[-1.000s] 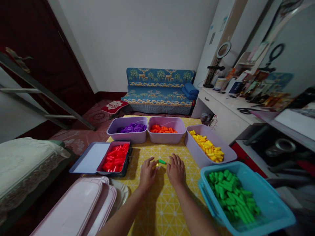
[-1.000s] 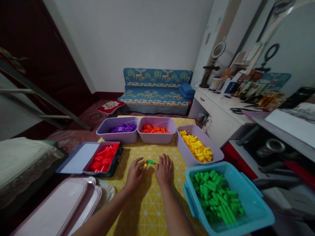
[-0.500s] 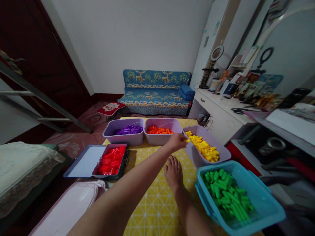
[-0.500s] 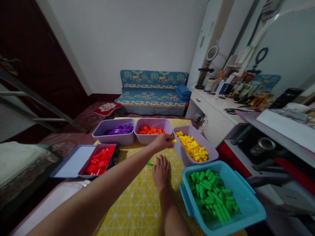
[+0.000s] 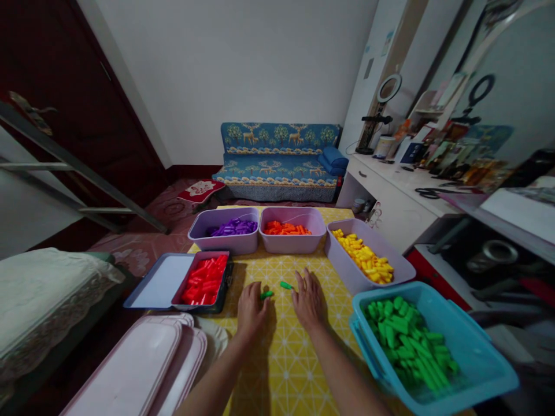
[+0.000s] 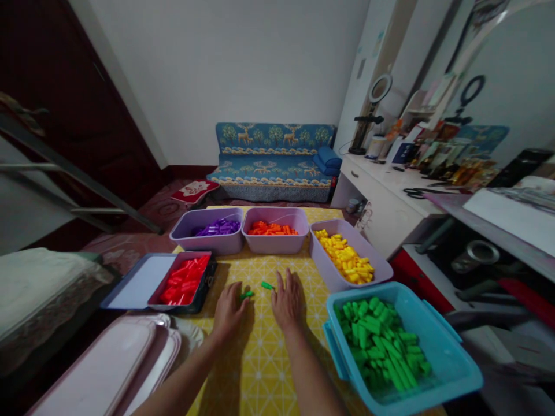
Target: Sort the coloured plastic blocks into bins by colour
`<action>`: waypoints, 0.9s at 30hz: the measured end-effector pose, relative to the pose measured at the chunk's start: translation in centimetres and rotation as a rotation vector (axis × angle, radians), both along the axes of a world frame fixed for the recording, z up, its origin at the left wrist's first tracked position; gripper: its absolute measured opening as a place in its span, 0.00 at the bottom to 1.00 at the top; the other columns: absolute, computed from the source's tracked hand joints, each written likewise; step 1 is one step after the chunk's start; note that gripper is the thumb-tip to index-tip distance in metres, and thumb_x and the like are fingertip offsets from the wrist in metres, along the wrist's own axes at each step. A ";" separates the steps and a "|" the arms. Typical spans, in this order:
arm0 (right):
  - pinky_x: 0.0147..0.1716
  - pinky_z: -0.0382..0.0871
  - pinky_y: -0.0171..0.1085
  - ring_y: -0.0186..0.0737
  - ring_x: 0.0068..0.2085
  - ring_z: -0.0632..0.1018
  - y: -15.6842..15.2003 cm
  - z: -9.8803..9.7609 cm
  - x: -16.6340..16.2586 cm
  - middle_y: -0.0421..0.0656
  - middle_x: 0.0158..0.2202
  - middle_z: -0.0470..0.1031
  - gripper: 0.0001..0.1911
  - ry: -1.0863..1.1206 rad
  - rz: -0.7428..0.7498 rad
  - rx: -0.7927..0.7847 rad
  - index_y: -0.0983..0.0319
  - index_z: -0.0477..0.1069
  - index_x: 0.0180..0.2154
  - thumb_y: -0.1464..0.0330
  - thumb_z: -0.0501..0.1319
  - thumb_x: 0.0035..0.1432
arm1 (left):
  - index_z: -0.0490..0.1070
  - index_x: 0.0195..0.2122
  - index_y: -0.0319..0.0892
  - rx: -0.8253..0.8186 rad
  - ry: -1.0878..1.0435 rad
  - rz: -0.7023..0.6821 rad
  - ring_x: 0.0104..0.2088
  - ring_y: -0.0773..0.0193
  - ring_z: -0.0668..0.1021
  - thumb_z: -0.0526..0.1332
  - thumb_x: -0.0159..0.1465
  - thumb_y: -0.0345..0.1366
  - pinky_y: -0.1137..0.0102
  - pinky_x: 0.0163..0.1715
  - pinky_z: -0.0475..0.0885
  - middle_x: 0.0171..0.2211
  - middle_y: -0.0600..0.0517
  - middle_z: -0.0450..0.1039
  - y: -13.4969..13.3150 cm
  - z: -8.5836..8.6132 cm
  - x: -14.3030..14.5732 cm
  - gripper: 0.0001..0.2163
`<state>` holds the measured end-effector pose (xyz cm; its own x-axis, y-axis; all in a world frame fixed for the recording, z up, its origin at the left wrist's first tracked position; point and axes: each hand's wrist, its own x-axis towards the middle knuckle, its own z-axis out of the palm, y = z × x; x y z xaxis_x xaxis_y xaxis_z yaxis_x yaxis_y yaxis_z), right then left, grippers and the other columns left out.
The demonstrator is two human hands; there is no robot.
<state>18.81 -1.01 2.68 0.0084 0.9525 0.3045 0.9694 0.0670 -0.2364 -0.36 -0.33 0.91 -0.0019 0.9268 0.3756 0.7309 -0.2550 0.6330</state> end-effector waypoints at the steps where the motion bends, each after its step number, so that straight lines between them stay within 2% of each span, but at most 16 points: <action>1: 0.63 0.53 0.47 0.47 0.67 0.58 -0.2 0.1 0.0 0.45 0.68 0.55 0.27 -0.014 0.084 0.002 0.55 0.60 0.64 0.66 0.55 0.64 | 0.70 0.54 0.42 0.010 0.009 -0.018 0.51 0.51 0.74 0.60 0.60 0.33 0.54 0.53 0.70 0.50 0.43 0.73 -0.3 -0.5 0.1 0.20; 4: 0.63 0.55 0.44 0.42 0.66 0.59 -0.5 0.2 -0.2 0.39 0.68 0.58 0.22 -0.044 0.307 -0.023 0.48 0.64 0.61 0.65 0.54 0.66 | 0.74 0.49 0.46 0.042 0.018 -0.111 0.52 0.55 0.73 0.56 0.61 0.27 0.57 0.54 0.70 0.51 0.46 0.72 -0.4 -1.0 0.8 0.16; 6: 0.63 0.56 0.44 0.41 0.65 0.61 -0.5 0.0 -0.2 0.39 0.65 0.62 0.20 -0.042 0.335 -0.043 0.50 0.66 0.59 0.65 0.52 0.67 | 0.77 0.42 0.46 0.051 0.029 -0.168 0.53 0.55 0.73 0.55 0.62 0.27 0.57 0.54 0.70 0.51 0.47 0.72 -0.3 -1.0 1.2 0.14; 8: 0.62 0.57 0.43 0.41 0.64 0.63 -0.4 -0.1 -0.2 0.40 0.64 0.65 0.21 -0.043 0.309 -0.043 0.52 0.66 0.59 0.66 0.52 0.67 | 0.78 0.39 0.46 0.053 0.030 -0.189 0.53 0.55 0.73 0.55 0.63 0.27 0.57 0.54 0.70 0.52 0.47 0.73 -0.2 -1.0 1.3 0.13; 14: 0.59 0.61 0.44 0.44 0.60 0.67 -0.5 -0.1 -0.5 0.43 0.60 0.69 0.22 -0.044 0.202 -0.034 0.53 0.67 0.59 0.69 0.54 0.64 | 0.73 0.51 0.45 0.027 0.103 -0.163 0.56 0.54 0.72 0.52 0.66 0.28 0.51 0.59 0.66 0.55 0.46 0.73 -0.1 -1.1 1.3 0.16; 17: 0.60 0.60 0.44 0.44 0.59 0.68 -0.6 -0.4 -1.4 0.44 0.58 0.71 0.22 0.077 0.132 -0.031 0.55 0.70 0.56 0.72 0.55 0.61 | 0.71 0.55 0.45 -0.017 0.182 -0.183 0.61 0.53 0.69 0.51 0.65 0.26 0.47 0.61 0.62 0.60 0.46 0.69 -0.1 -1.2 1.4 0.19; 19: 0.60 0.61 0.44 0.45 0.58 0.69 -0.7 -0.3 -2.3 0.48 0.56 0.71 0.22 0.243 0.047 -0.008 0.59 0.71 0.54 0.73 0.55 0.59 | 0.70 0.56 0.44 -0.026 0.209 -0.192 0.62 0.52 0.68 0.52 0.65 0.26 0.47 0.62 0.61 0.61 0.45 0.68 -0.1 -1.2 1.5 0.20; 21: 0.57 0.65 0.45 0.47 0.58 0.70 -1.0 0.7 -2.8 0.52 0.56 0.70 0.23 0.484 -0.058 0.066 0.62 0.69 0.56 0.71 0.54 0.59 | 0.70 0.55 0.44 -0.020 0.217 -0.186 0.61 0.52 0.68 0.53 0.65 0.27 0.47 0.61 0.61 0.61 0.44 0.68 -0.1 -1.2 1.5 0.19; 24: 0.48 0.73 0.45 0.47 0.55 0.72 -2.3 4.2 -2.5 0.54 0.60 0.64 0.30 0.883 -0.177 0.300 0.59 0.53 0.65 0.65 0.51 0.63 | 0.71 0.54 0.45 -0.016 0.214 -0.184 0.61 0.52 0.69 0.53 0.64 0.27 0.47 0.61 0.61 0.60 0.44 0.69 -0.2 -1.0 1.5 0.18; 27: 0.52 0.71 0.49 0.47 0.60 0.68 -3.9 8.4 -0.8 0.54 0.67 0.53 0.34 1.040 -0.274 0.605 0.55 0.39 0.68 0.63 0.50 0.65 | 0.71 0.54 0.45 -0.021 0.206 -0.189 0.61 0.53 0.69 0.53 0.63 0.26 0.47 0.61 0.61 0.60 0.44 0.69 -0.2 -1.0 1.4 0.19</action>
<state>18.05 -4.90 11.03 0.6873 0.5893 0.4247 0.3384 0.2576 -0.9051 1.06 -0.56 -0.07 0.2458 0.9111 0.3308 0.7854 -0.3872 0.4830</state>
